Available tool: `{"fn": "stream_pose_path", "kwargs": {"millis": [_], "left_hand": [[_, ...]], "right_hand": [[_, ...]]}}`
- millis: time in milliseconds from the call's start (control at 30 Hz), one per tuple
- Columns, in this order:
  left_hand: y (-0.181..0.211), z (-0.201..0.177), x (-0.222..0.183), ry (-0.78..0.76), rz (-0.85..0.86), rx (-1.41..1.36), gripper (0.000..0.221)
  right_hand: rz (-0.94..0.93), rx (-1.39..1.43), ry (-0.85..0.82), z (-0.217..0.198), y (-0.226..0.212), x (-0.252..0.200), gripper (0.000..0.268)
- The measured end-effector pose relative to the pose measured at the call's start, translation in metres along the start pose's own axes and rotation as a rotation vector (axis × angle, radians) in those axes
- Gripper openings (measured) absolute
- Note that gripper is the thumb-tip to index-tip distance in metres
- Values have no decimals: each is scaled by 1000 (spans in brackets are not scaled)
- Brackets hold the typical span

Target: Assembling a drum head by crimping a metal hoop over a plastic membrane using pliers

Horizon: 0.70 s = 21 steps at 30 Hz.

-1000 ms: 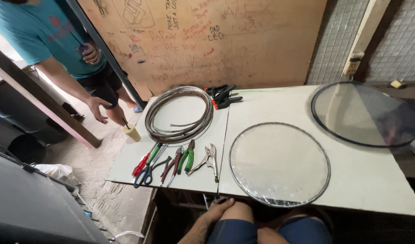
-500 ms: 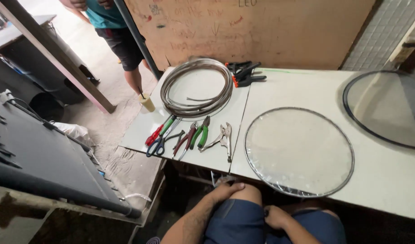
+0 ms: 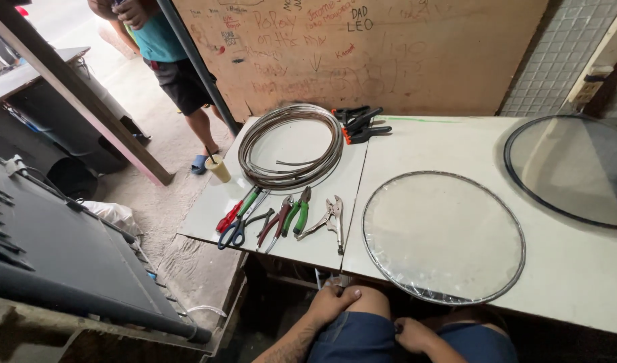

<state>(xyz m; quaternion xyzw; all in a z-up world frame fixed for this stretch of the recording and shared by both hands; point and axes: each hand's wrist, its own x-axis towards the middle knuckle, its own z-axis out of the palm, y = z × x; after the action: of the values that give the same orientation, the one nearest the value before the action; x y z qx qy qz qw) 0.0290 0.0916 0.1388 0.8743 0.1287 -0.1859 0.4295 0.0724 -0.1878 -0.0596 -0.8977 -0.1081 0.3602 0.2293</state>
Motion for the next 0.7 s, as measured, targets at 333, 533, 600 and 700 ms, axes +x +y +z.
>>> {"fn": "stream_pose_path", "kwargs": {"millis": [333,533,600,700], "left_hand": [[3,-6,-22,33,98,147,65],[2,-17,-57,34,220,288,51],[5,-11,-77,33,186,203,50],[-34,22,-69,108,160,153,79]], "right_hand": [[27,81,23,-13,-6,-20,30],[111,5,-36,-45,-30,-68,40],[98,63,-34,-44,-27,-61,30],[-73,-2,-125,5,47,14,21]]}}
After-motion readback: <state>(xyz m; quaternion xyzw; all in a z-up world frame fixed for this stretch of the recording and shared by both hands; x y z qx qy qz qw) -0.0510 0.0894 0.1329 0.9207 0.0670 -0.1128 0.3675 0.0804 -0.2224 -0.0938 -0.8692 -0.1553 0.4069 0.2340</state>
